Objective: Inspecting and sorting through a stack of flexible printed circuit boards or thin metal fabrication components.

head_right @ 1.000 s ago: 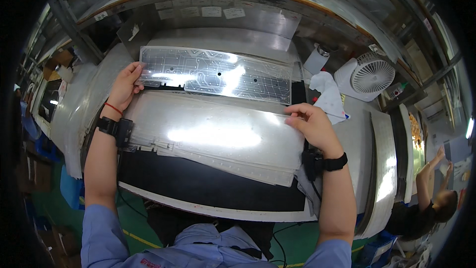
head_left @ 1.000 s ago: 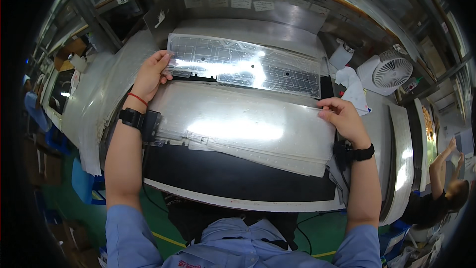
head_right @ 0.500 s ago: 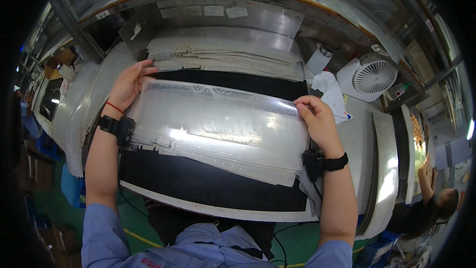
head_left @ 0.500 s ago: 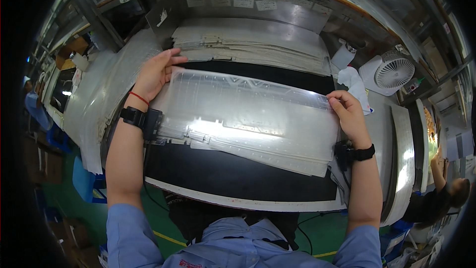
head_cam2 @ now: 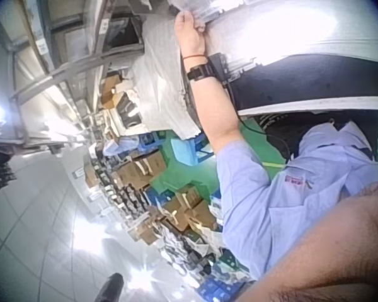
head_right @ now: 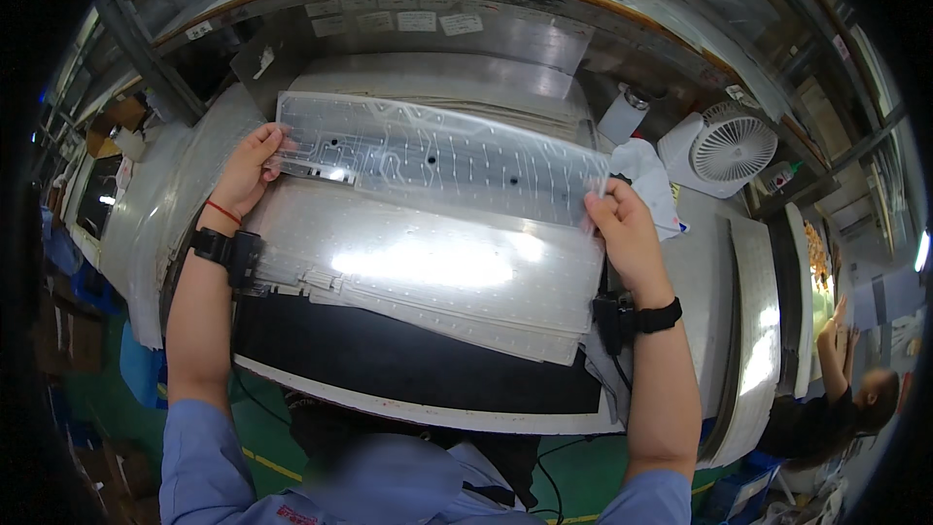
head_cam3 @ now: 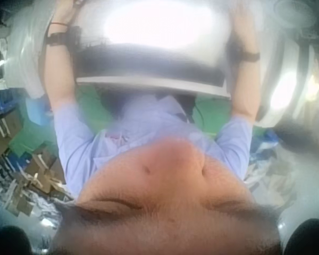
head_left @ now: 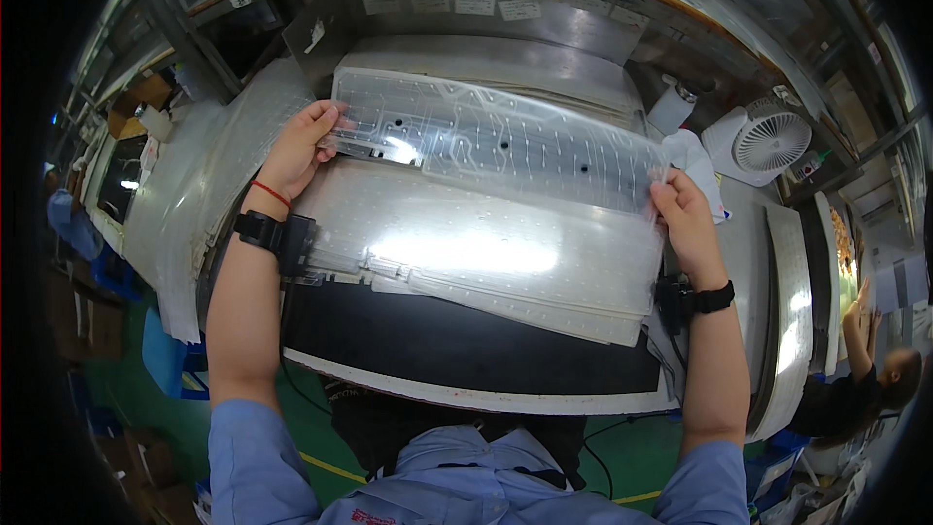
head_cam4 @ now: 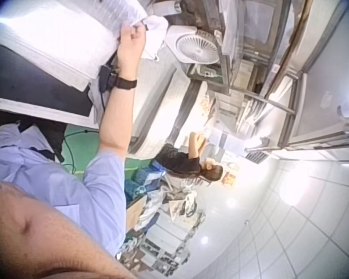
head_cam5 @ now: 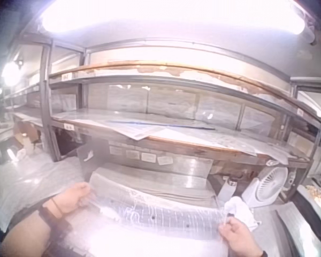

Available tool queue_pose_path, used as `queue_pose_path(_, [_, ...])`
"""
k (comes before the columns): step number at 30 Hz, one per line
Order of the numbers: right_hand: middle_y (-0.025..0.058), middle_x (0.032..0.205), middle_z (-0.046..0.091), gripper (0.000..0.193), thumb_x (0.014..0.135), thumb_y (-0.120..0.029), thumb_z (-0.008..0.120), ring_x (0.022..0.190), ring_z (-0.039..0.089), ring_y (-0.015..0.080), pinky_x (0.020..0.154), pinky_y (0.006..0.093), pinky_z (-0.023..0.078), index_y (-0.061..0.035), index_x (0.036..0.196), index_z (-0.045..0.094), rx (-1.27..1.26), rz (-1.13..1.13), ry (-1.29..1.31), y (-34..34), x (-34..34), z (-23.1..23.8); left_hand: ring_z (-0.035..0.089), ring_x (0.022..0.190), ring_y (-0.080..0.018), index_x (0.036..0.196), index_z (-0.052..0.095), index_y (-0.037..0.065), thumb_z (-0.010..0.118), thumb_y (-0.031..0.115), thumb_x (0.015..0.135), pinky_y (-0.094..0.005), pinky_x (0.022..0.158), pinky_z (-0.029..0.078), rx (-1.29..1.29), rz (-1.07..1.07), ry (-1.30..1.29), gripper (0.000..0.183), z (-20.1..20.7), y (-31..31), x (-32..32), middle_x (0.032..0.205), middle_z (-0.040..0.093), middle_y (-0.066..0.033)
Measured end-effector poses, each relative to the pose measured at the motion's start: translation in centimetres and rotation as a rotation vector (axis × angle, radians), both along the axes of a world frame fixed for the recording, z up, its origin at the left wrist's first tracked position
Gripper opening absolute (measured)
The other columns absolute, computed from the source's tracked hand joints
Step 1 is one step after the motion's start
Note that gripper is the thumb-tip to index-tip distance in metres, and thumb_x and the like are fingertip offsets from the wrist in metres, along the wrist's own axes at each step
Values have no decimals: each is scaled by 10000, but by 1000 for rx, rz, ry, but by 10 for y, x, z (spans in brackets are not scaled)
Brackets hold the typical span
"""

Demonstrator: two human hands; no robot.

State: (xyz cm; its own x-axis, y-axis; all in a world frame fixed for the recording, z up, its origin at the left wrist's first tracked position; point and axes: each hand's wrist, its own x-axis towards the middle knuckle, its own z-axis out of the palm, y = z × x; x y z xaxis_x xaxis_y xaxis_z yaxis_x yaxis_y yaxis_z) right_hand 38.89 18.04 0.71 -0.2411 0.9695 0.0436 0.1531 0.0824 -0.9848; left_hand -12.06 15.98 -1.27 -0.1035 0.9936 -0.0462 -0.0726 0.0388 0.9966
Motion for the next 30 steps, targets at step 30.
queue_pose_path(30, [36, 909, 661, 152, 979, -95, 539, 803, 628, 87, 659, 194, 460, -13, 1094, 598, 181, -73, 8, 3, 6, -9, 598, 1086, -148, 1192, 628, 16, 566, 17, 937, -260, 942, 474, 194, 40, 102, 262, 1, 1, 7, 1226, 635, -82])
